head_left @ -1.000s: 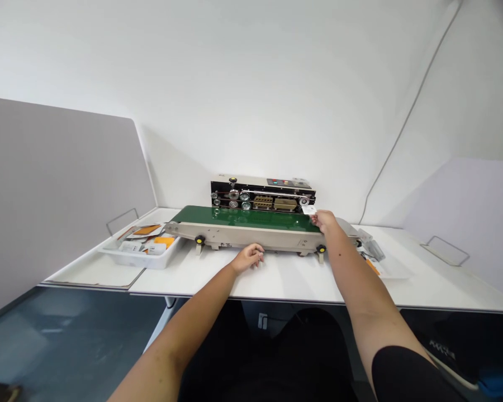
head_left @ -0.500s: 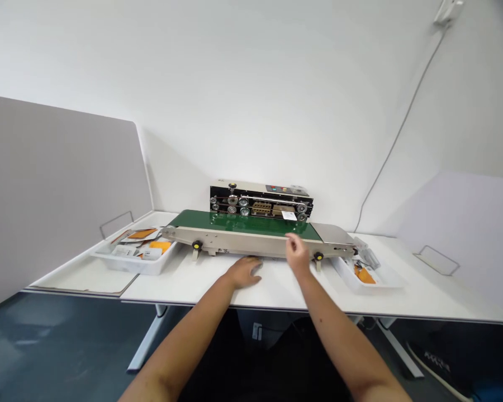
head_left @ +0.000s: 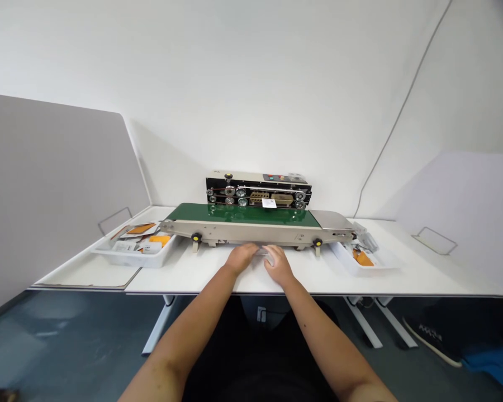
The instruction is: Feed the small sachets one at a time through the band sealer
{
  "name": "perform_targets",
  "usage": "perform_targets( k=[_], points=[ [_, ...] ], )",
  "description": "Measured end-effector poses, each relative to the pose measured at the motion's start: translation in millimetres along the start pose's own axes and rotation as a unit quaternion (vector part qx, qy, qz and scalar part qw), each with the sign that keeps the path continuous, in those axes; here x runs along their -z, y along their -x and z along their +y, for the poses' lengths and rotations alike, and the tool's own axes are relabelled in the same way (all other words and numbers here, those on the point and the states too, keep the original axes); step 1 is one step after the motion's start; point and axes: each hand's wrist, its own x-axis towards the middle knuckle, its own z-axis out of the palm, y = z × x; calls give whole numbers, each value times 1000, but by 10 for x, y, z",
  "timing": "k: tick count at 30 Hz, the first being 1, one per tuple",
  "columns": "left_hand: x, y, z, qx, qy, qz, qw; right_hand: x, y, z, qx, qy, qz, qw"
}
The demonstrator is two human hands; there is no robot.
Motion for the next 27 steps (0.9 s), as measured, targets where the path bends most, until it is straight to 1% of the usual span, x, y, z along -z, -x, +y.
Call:
perform_targets(
  k=[3, 5, 7, 10, 12, 13, 15, 16, 20, 22, 24, 25, 26, 27],
  points=[
    [27, -7, 29, -25, 24, 31, 999, -8, 13, -3, -32, -6, -4, 999],
    [49, -14, 33, -19, 62, 39, 997, -24, 19, 23, -88, -32, -27, 995],
    [61, -26, 27, 13, 103, 41, 994, -43, 20, 80, -153, -90, -35, 983],
    [52, -50, 15, 91, 199, 44, 975, -69, 21, 205, -231, -211, 3, 950],
    [38, -65, 11, 130, 278, 40, 951, -83, 24, 282, -271, -278, 26, 921],
    [33, -70, 11, 144, 314, 36, 938, -90, 27, 308, -287, -302, 28, 909],
    [37, -72, 16, 163, 362, 17, 918, -105, 38, 326, -300, -336, 15, 893],
    [46, -69, 20, 170, 375, 2, 911, -113, 47, 318, -297, -345, 0, 890],
    [95, -37, 47, 177, 382, -55, 905, -93, 70, 224, -260, -336, -78, 902],
    [109, -24, 59, 182, 390, -69, 900, 8, 25, 186, -252, -312, -140, 905],
    [110, -20, 62, 186, 405, -78, 892, 215, -103, 185, -249, -278, -199, 906],
    [109, -21, 60, 187, 410, -79, 889, 360, -205, 202, -253, -265, -211, 906],
    [107, -22, 55, 186, 412, -80, 888, 530, -330, 233, -261, -260, -201, 908],
    [105, -24, 49, 186, 411, -81, 889, 718, -474, 279, -272, -265, -165, 910]
  ],
)
